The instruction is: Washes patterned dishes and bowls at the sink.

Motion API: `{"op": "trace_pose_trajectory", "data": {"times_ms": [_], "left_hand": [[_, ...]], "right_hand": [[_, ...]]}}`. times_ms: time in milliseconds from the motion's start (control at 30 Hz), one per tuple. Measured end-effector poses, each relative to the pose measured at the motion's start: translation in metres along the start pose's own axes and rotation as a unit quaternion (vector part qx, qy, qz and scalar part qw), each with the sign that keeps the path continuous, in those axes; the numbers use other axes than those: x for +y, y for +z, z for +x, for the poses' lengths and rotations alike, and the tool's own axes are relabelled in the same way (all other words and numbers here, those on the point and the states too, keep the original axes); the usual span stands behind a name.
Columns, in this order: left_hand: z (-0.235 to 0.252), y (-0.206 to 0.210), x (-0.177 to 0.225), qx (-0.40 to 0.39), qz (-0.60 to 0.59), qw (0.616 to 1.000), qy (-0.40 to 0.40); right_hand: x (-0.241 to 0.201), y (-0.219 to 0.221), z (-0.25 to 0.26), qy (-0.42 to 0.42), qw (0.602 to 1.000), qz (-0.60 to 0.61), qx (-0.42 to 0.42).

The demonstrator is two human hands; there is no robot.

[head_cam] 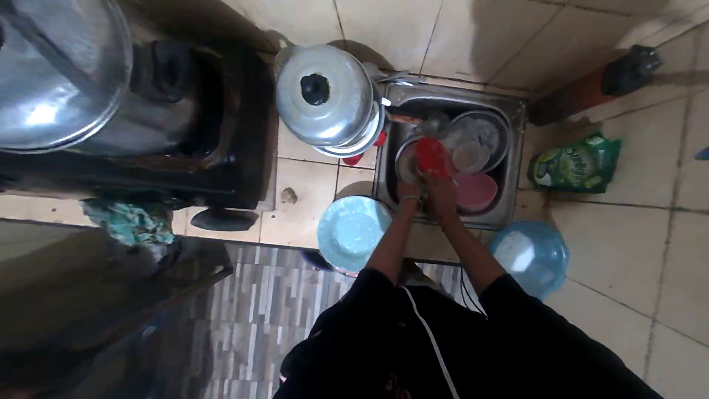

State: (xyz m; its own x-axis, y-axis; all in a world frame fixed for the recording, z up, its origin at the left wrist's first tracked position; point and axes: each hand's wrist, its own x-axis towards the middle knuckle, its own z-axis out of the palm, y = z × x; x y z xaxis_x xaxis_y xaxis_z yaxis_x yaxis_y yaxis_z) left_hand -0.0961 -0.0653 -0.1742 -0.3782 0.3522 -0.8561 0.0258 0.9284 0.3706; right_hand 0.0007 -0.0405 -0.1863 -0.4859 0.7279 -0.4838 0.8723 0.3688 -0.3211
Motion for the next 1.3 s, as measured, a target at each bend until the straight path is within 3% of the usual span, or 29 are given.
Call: {"op": "trace_pose_trajectory", "data": {"times_ms": [67,267,567,767,933,1033,1133,1233,1300], "left_hand": [[0.024,0.005,-0.003,0.023,0.024,0.999,-0.025],[0.054,0.008,-0.018,0.039,0.038,0.998,-0.005],[0.048,0.008,-0.009,-0.002,0.144,0.99,-0.004],[0.082,0.019,-0.018,0.098,-0.114,0.987,-0.052],[0.084,0.023,-0.017,0.142,-0.124,0.982,-0.029],[0.079,0.024,-0.018,0.142,-0.128,0.981,-0.022],[0.07,0.028,-0.026,0.168,-0.081,0.982,0.003],[0.048,0.028,-0.014,0.186,0.015,0.982,0.027],[0.059,0.034,0.002,0.215,0.094,0.971,0.049]], "right_hand": [[0.003,0.002,0.001,0.018,1.0,-0.003,-0.003],[0.026,0.002,0.006,0.076,0.995,-0.013,-0.07],[0.049,-0.007,0.016,0.081,0.993,-0.002,-0.088],[0.053,-0.011,0.014,0.075,0.995,-0.009,-0.071],[0.036,-0.009,-0.007,0.019,0.999,0.006,-0.029],[0.021,0.0,-0.013,0.011,0.998,0.012,-0.057],[0.004,0.0,-0.005,0.048,0.983,-0.006,-0.177],[0.0,0.001,0.001,0.051,0.978,-0.01,-0.202],[0.0,0.002,0.006,0.062,0.977,-0.015,-0.202]]}}
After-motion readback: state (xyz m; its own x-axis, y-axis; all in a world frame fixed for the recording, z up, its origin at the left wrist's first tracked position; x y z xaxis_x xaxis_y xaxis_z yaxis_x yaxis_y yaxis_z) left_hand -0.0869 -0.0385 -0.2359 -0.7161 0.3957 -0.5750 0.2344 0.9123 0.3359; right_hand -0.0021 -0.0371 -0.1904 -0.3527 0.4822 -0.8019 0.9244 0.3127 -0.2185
